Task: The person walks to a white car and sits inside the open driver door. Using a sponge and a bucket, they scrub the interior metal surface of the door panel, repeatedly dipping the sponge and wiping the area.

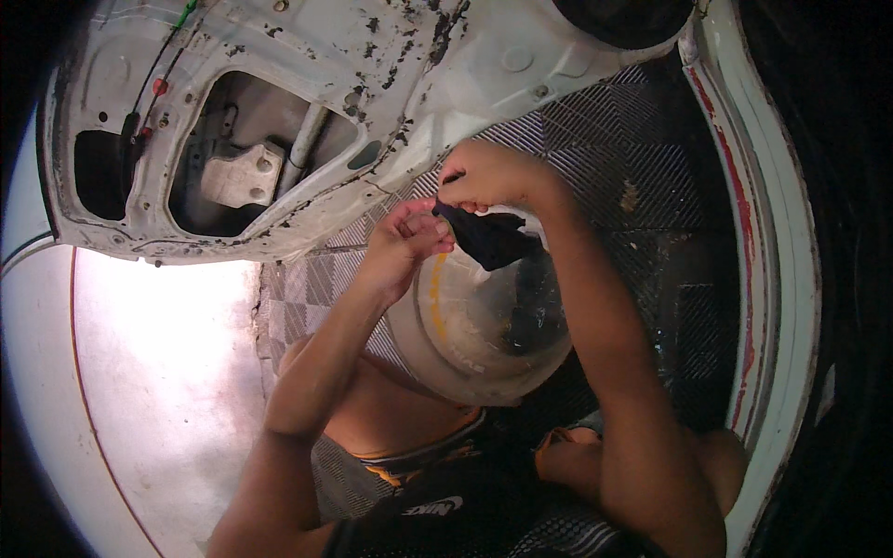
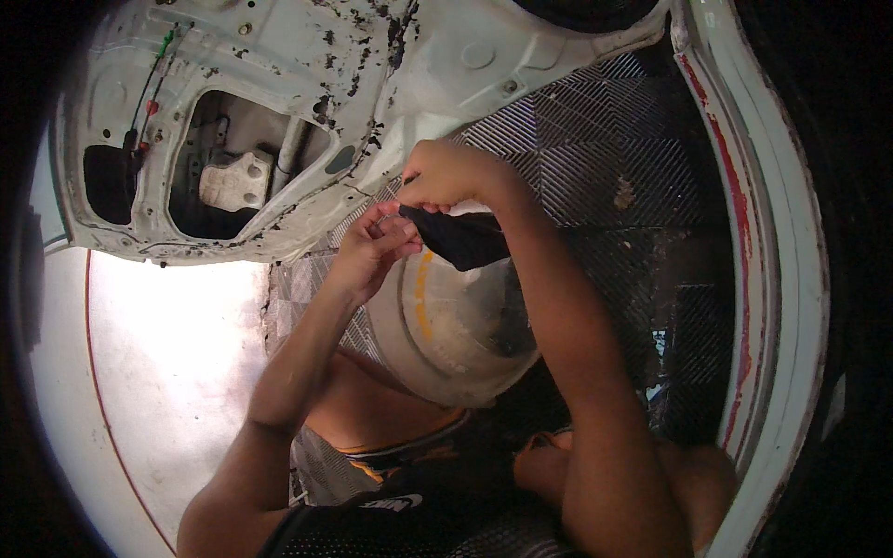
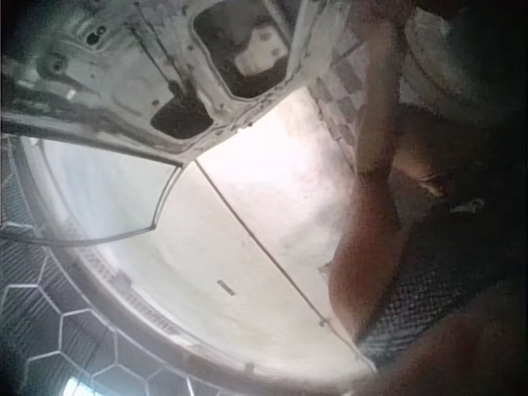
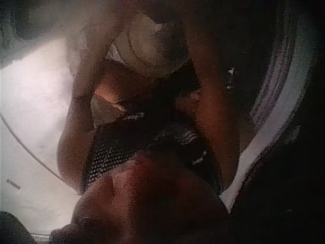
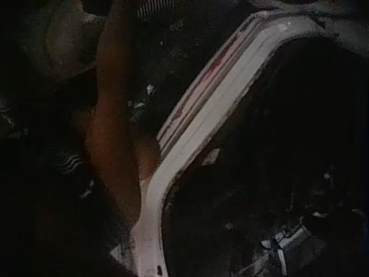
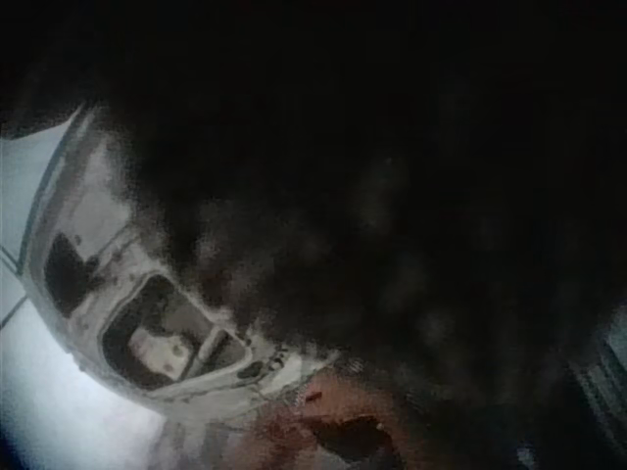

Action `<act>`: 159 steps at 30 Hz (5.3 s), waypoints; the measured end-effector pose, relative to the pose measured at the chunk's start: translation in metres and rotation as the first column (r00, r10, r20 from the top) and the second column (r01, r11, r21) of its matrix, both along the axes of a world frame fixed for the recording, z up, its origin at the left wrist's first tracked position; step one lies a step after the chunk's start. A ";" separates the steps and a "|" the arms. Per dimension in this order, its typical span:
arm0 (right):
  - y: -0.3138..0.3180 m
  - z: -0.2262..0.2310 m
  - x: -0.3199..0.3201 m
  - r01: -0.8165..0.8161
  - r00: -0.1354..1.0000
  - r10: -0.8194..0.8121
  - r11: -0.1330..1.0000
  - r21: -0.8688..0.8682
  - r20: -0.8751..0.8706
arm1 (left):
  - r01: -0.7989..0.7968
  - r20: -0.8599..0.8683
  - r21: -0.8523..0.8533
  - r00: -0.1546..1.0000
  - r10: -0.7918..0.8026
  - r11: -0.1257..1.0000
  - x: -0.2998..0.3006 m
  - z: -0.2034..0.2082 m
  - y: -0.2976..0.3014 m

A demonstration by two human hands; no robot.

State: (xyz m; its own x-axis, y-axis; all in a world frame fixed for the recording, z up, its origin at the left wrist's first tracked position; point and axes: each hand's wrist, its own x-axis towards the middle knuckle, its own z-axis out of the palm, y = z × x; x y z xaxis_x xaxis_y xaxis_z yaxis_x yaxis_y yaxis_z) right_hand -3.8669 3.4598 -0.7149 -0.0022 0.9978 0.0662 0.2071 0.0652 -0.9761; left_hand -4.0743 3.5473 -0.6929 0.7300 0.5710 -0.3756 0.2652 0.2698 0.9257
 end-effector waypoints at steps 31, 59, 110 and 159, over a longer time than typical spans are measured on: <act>0.009 0.064 -0.074 0.285 0.878 -0.134 0.917 0.278 -0.460 | 0.155 0.016 -0.410 0.986 -0.163 0.899 -0.043 -0.075 -0.018; -0.031 0.048 -0.004 0.248 0.967 -0.249 0.968 -0.031 -0.043 | 0.275 0.399 -0.423 0.912 -0.095 0.864 0.007 0.001 -0.013; -0.007 -0.100 0.053 0.454 0.034 -0.999 0.053 0.889 0.042 | 0.350 -0.337 0.936 0.874 -0.349 -0.026 0.016 -0.035 0.072; -0.011 -0.090 0.070 0.800 0.234 -0.948 0.061 0.597 -0.216 | 0.387 -0.360 0.922 0.849 -0.387 -0.009 0.020 -0.031 0.074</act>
State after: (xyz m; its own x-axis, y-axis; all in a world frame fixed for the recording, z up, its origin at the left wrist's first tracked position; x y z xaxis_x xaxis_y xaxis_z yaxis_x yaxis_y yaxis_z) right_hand -3.7973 3.4487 -0.8046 0.7613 0.0424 0.6470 0.6398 0.1128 -0.7602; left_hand -4.0545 3.6210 -0.7244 0.9760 0.0581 0.2101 -0.0042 -0.9586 0.2846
